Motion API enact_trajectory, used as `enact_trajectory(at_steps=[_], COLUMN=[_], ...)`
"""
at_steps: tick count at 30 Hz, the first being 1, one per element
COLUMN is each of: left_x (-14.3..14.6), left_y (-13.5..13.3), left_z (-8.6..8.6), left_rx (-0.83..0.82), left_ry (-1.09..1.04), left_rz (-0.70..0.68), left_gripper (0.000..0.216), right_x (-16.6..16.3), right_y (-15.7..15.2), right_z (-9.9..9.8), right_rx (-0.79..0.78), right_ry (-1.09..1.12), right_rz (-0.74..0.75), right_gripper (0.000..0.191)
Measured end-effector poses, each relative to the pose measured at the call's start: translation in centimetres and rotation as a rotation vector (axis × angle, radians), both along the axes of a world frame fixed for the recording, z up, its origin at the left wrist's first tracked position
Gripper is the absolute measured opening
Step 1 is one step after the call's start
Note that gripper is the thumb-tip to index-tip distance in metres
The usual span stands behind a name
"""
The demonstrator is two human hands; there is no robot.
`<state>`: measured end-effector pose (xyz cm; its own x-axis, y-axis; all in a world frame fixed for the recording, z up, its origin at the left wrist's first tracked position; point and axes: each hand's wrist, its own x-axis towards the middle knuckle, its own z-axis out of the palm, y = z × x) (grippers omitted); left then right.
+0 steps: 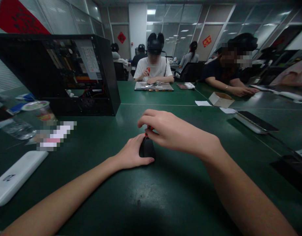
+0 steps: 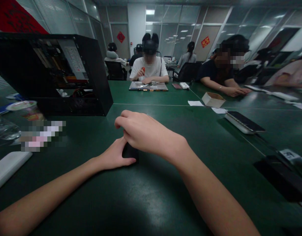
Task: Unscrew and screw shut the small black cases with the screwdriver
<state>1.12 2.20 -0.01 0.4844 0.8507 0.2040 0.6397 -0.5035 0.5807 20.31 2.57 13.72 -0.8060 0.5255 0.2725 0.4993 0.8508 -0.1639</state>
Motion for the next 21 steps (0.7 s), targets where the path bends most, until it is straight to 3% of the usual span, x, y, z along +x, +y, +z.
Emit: enact_trajectory(at_steps=[4, 11, 14, 18, 21], left_x=[0.0, -0.1, 0.0, 0.0, 0.0], left_y=[-0.1, -0.1, -0.1, -0.2, -0.2], left_z=[0.0, 0.1, 0.2, 0.0, -0.1], left_rx=[-0.012, -0.02, -0.032, -0.048, -0.028], left_ry=[-0.002, -0.032, -0.036, -0.046, -0.044], left_rz=[0.01, -0.035, -0.017, -0.003, -0.008], left_gripper=[0.076, 0.078, 0.074, 0.066, 0.073], right_x=[-0.1, -1.4, -1.2, -0.7, -0.8], right_y=[-0.2, -0.1, 0.0, -0.2, -0.4], right_z=[0.0, -0.3, -0.5, -0.5, -0.2], right_rx=[-0.011, 0.104, 0.076, 0.031, 0.029], right_ry=[0.026, -0.064, -0.031, 0.021, -0.024], right_rz=[0.061, -0.117, -0.061, 0.035, -0.018], right_gripper=[0.021, 0.023, 0.02, 0.03, 0.021])
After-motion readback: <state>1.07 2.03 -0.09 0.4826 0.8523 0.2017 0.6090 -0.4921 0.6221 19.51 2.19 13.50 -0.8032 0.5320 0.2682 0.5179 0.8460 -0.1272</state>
